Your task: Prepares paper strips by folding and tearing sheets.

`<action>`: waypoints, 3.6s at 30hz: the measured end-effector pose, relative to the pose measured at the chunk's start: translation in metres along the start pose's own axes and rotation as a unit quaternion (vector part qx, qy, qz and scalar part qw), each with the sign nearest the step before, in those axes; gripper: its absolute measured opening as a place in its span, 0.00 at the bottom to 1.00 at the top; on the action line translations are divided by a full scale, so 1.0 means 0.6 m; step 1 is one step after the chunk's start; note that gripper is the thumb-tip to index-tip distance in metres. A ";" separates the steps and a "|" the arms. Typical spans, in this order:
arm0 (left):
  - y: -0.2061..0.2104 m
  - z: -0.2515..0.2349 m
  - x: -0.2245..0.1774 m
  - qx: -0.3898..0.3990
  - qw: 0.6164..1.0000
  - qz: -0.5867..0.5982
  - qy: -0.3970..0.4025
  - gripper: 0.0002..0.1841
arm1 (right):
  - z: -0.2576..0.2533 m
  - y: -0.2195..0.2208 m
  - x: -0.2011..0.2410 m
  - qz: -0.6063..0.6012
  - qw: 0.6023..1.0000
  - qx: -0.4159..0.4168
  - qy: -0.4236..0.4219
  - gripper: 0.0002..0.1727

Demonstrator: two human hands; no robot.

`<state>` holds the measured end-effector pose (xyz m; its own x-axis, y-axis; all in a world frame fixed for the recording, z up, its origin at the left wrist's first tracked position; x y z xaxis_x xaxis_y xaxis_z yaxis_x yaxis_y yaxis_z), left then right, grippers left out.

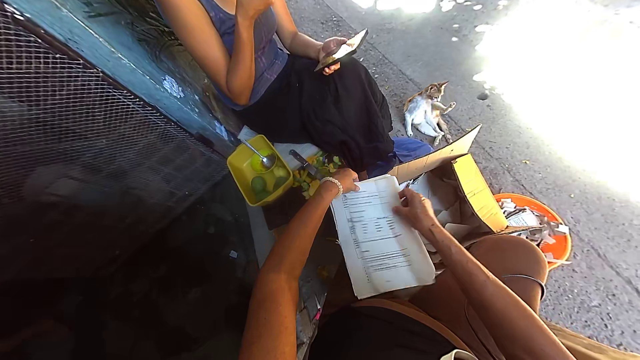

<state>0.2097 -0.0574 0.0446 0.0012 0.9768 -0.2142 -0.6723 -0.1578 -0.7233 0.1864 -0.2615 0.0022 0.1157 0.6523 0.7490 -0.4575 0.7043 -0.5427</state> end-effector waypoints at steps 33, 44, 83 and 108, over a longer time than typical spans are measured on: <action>0.034 0.004 0.013 -0.044 0.997 0.044 0.039 0.19 | -0.046 0.019 0.079 0.059 0.994 -0.041 -0.079 0.26; 0.079 -0.010 0.047 -0.056 0.996 0.062 0.014 0.21 | 0.009 0.017 -0.081 -0.119 0.993 -0.010 0.002 0.29; -0.002 0.028 -0.055 -0.256 0.962 -0.013 0.095 0.12 | -0.067 -0.018 0.149 0.160 0.944 0.066 -0.279 0.04; 0.031 0.069 -0.054 -0.573 0.804 -0.032 0.156 0.07 | -0.099 -0.016 0.104 -0.165 0.939 0.247 -0.172 0.13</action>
<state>0.1667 -0.0862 0.0654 0.3142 0.9327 -0.1769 0.4609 -0.3128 -0.8305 0.2504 -0.2107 0.0313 0.0693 0.2322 0.9702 -0.8099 0.5809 -0.0812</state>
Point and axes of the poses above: each hand's wrist, its own z-axis away from the middle knuckle, its own y-axis out of the palm, x = y × z, the point moved 7 cm from there along -z, towards the middle knuckle, and after that the axes turned 6 degrees about -z, right-handed, at the moved point
